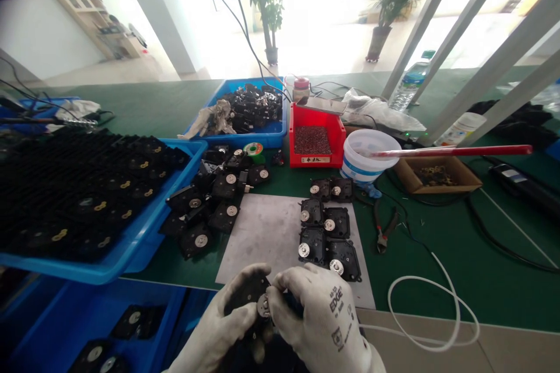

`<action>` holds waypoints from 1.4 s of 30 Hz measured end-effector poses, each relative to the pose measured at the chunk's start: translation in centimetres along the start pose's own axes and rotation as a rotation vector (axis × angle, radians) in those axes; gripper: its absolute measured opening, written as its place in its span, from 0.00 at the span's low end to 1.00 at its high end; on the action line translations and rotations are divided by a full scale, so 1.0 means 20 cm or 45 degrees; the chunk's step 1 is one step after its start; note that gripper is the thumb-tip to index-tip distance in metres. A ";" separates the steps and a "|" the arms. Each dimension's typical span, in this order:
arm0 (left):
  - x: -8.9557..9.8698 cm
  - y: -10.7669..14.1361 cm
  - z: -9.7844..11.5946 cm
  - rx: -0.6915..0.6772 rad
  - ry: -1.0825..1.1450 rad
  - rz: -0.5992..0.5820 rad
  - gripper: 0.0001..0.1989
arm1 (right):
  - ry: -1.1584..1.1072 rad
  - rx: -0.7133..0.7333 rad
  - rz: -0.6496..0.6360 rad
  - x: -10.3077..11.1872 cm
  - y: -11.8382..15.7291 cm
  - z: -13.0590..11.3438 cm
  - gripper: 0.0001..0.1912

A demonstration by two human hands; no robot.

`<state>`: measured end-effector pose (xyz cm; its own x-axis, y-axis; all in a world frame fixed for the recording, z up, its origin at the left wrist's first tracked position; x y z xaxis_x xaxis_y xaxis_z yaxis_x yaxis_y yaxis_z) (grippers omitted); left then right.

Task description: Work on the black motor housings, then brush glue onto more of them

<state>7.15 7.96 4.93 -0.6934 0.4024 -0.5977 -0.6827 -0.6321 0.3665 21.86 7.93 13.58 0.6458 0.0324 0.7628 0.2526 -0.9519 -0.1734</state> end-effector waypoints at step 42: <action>-0.02 0.00 0.14 -0.103 -0.088 0.127 0.32 | -0.765 -0.391 -0.370 -0.16 0.02 0.16 0.08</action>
<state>6.73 9.66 7.23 -0.7731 0.3780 -0.5094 -0.5907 -0.7215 0.3612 22.22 8.39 9.20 0.8892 0.3742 0.2634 0.3175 -0.9190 0.2337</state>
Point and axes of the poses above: each hand's wrist, its own y-axis away from the middle knuckle, its own x-axis out of the back of the hand, z = x × y, the point moved 8 cm from there along -y, towards the middle knuckle, and after that the axes turned 15 degrees about -z, right-handed, at the moved point
